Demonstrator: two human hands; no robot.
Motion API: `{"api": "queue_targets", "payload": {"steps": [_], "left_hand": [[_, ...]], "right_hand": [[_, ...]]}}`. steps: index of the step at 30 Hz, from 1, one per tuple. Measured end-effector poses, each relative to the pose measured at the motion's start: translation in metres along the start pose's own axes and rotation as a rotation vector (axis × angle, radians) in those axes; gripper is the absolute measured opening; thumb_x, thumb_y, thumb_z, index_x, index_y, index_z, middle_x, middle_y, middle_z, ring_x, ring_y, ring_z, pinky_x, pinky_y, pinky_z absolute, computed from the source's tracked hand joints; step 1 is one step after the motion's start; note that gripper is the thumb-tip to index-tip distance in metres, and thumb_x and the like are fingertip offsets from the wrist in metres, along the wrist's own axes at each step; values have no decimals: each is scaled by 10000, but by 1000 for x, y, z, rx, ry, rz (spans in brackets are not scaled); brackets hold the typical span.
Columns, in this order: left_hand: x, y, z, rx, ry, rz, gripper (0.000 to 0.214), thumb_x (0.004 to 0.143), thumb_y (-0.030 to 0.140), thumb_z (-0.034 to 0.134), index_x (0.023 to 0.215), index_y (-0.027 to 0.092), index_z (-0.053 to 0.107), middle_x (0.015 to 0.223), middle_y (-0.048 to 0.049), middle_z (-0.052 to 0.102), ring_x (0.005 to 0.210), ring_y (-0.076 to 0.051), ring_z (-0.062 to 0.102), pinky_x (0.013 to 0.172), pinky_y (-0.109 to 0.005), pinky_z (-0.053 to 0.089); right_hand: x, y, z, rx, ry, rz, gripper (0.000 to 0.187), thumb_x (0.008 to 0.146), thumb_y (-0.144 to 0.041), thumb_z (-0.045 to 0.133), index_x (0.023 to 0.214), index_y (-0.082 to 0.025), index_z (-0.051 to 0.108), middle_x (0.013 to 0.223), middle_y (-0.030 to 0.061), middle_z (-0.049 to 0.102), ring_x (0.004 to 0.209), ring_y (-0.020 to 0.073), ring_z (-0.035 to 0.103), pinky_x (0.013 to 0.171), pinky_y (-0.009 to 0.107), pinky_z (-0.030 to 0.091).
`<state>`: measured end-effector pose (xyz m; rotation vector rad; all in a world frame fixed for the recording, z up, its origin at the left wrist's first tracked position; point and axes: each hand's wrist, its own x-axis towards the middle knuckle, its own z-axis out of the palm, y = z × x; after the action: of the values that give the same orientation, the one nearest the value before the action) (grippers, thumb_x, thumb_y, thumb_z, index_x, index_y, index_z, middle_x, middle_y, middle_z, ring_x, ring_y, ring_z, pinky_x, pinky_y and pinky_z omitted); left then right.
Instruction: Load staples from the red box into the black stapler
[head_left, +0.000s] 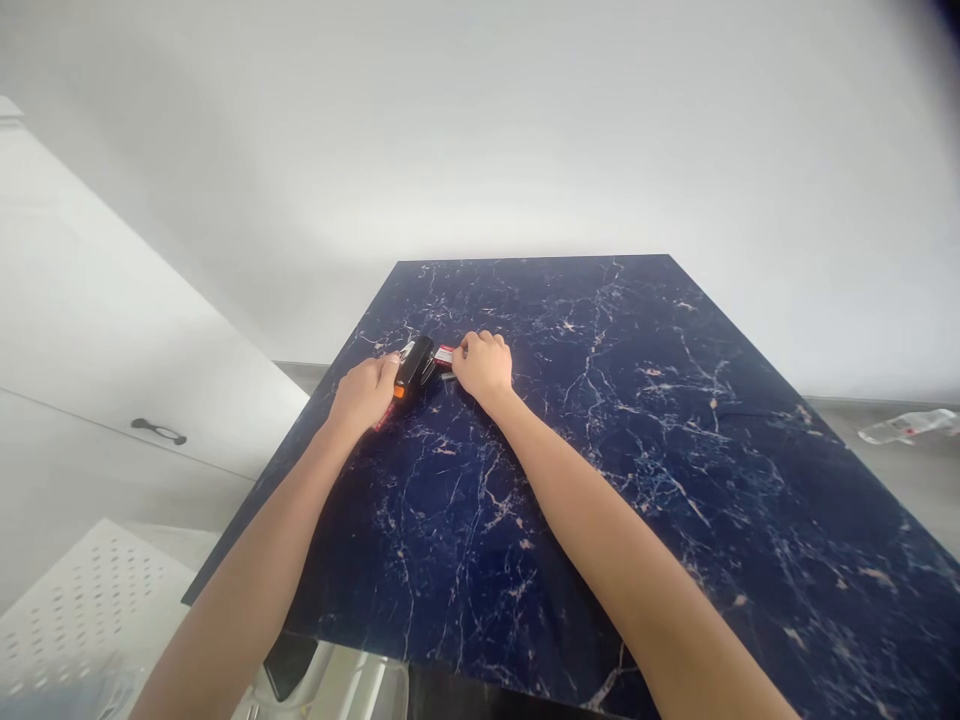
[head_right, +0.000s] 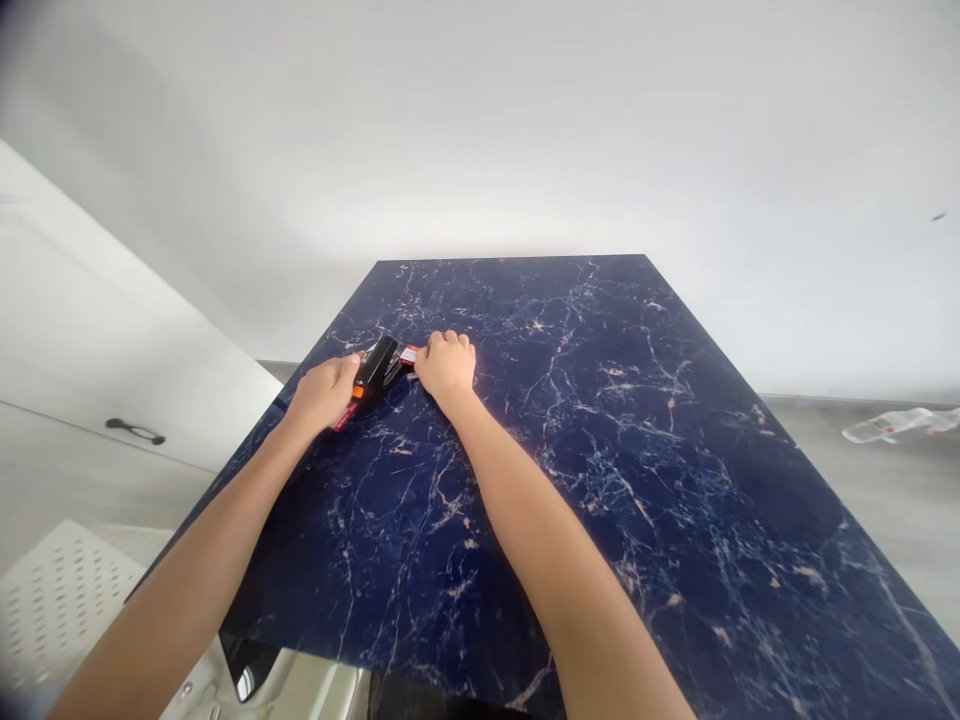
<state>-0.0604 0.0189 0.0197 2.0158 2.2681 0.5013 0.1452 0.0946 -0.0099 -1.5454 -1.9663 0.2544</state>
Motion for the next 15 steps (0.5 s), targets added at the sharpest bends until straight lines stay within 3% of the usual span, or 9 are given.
{"api": "queue_targets", "payload": {"steps": [4, 7, 11, 15], "left_hand": [[-5, 3, 1, 70, 17, 30, 654, 1064, 543, 174, 1365, 237, 668, 1102, -180, 734, 1046, -381, 703, 894, -486, 520], [-8, 7, 1, 83, 9, 32, 644, 1065, 536, 170, 1396, 239, 635, 1086, -183, 722, 1015, -377, 709, 890, -502, 523], [-7, 7, -3, 42, -5, 11, 628, 1070, 509, 173, 1472, 232, 568, 1298, -200, 668, 1162, -388, 667, 982, -539, 493], [-9, -1, -16, -47, -43, 121, 591, 1070, 521, 218, 1365, 258, 657, 1307, -137, 691, 1203, -329, 661, 1007, -454, 499]], "right_hand": [[1, 2, 1, -18, 26, 68, 287, 971, -203, 442, 1083, -171, 704, 1144, 175, 653, 1114, 339, 567, 945, 477, 454], [4, 4, 0, 37, -20, -13, 326, 929, -130, 448, 1127, -194, 700, 1177, 141, 648, 1074, 294, 601, 914, 412, 482], [5, 5, -4, 149, -82, -84, 301, 886, -142, 498, 1094, -212, 704, 1160, 98, 670, 982, 247, 645, 866, 364, 514], [3, 4, -6, 202, -112, -187, 338, 838, -123, 519, 1105, -215, 706, 1105, 71, 696, 991, 234, 651, 903, 352, 516]]}}
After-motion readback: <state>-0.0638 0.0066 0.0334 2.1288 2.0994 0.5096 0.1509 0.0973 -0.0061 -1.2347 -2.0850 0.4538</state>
